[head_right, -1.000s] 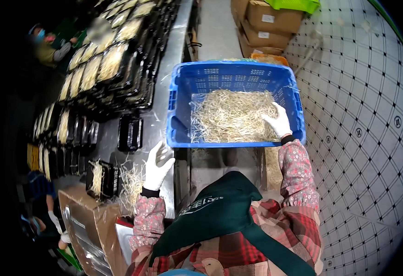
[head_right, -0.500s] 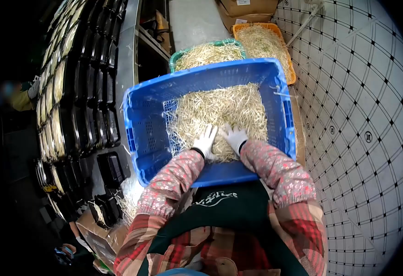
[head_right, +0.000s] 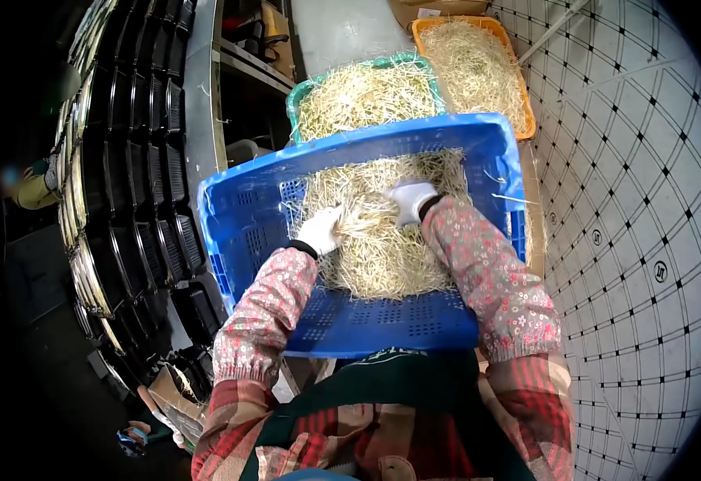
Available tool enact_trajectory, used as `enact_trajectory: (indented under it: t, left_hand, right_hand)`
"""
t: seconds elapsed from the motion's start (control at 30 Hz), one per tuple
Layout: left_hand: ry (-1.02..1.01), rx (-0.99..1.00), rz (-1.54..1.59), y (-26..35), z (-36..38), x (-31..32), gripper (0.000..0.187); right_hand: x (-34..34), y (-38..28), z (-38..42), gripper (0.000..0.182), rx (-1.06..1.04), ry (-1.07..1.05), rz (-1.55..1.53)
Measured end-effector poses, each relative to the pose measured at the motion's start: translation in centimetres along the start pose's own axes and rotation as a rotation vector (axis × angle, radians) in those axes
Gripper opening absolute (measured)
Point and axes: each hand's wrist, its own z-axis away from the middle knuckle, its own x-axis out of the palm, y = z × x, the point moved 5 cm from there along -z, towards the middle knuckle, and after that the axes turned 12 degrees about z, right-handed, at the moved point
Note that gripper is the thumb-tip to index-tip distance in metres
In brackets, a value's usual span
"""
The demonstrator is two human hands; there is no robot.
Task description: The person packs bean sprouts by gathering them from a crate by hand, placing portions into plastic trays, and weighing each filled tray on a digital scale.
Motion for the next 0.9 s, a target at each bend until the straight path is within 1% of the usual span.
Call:
enact_trajectory:
  t: [0.03,0.07,0.13,0.17,0.2,0.27,0.3,0.33,0.37,0.4,0.47,0.5,0.53,0.57,0.6,0.63,0.67,0.7,0.73,0.8,0.83,0.87,0.9]
  left_hand:
    - [-0.082,-0.04,-0.058,-1.0,-0.9,-0.2,0.095]
    - [-0.073,-0.004,-0.041,-2.6,-2.1,0.3,0.114]
    - [-0.062,-0.12,0.025,-1.6,-3.4,-0.9,0.128]
    - [-0.032,-0.147,0.072,-1.6,-4.1,-0.5,0.136]
    - [0.037,-0.151,0.077,-0.1,-3.7,-0.6,0.133]
    - [0.067,-0.204,0.01,-0.3,-3.4,1.9,0.117]
    - [0.224,-0.109,0.015,-0.1,-1.9,2.7,0.078]
    - [0.249,-0.132,0.047,-0.3,-0.8,4.2,0.046]
    - [0.325,0.052,0.089,-1.1,1.2,5.9,0.032]
    - [0.183,0.099,0.037,-0.8,3.4,6.8,0.046]
    - [0.085,0.099,0.039,-0.2,6.5,7.4,0.061]
    - [0.081,0.101,0.042,0.1,6.4,7.5,0.061]
    - [0.248,0.136,0.087,0.6,6.1,6.8,0.067]
    - [0.416,0.171,0.133,1.0,5.8,6.3,0.073]
    - [0.423,0.083,0.032,0.2,4.9,7.7,0.071]
    - [0.29,-0.039,0.105,-0.7,3.9,8.5,0.068]
    - [0.156,-0.161,0.174,-1.8,3.6,9.2,0.066]
    - [0.175,-0.149,0.234,-2.1,4.3,9.0,0.058]
    - [0.132,-0.165,0.256,-2.2,5.3,8.1,0.052]
    - [0.125,-0.099,0.213,-4.4,6.9,7.7,0.051]
    - [0.11,-0.123,0.237,-4.2,7.8,6.4,0.051]
    - [0.137,-0.206,0.286,-5.9,8.2,6.7,0.052]
    - [0.205,-0.169,0.29,-5.8,8.1,6.5,0.052]
  right_hand:
    - [1.4,1.8,-2.1,0.09,0.111,0.004,0.01]
    - [2.2,3.3,-3.9,0.101,0.224,0.009,0.021]
    - [0.8,4.5,-5.0,0.114,0.263,0.013,-0.245]
    - [1.3,4.0,-5.7,0.108,0.315,0.135,-0.25]
    - [1.5,2.5,-5.5,0.108,0.318,0.122,-0.259]
    - [1.0,-1.7,-3.7,0.097,0.311,0.036,-0.18]
    - [2.6,-3.8,-2.7,0.081,0.138,0.224,-0.022]
    - [3.1,-6.2,-0.6,0.069,0.194,-0.042,-0.034]
    - [4.3,-7.8,1.8,0.059,0.14,0.156,0.041]
    - [5.2,-8.9,3.7,0.057,0.105,0.158,0.014]
    - [5.2,-9.7,5.9,0.058,0.096,0.118,-0.016]
    - [4.7,-9.8,6.0,0.063,0.142,0.168,0.026]
    - [4.1,-10.0,5.8,0.063,0.164,0.314,0.089]
    - [5.0,-9.8,4.3,0.062,0.154,0.223,0.019]
    - [6.1,-9.6,2.8,0.062,0.147,0.129,-0.054]
    - [6.5,-9.5,2.0,0.05,0.151,0.054,-0.056]
    - [6.4,-8.6,2.3,0.039,0.173,0.12,-0.184]
    - [5.7,-7.4,3.5,0.037,0.243,0.194,-0.274]
    - [4.8,-6.2,5.3,0.034,0.309,0.27,-0.36]
    - [3.2,-4.0,9.4,0.04,0.494,0.293,-0.463]
    - [3.4,-3.6,10.9,0.036,0.594,0.309,-0.343]
    - [4.5,-3.6,11.7,0.064,0.605,0.298,-0.209]
    - [3.8,-4.8,11.9,0.081,0.665,0.171,-0.11]
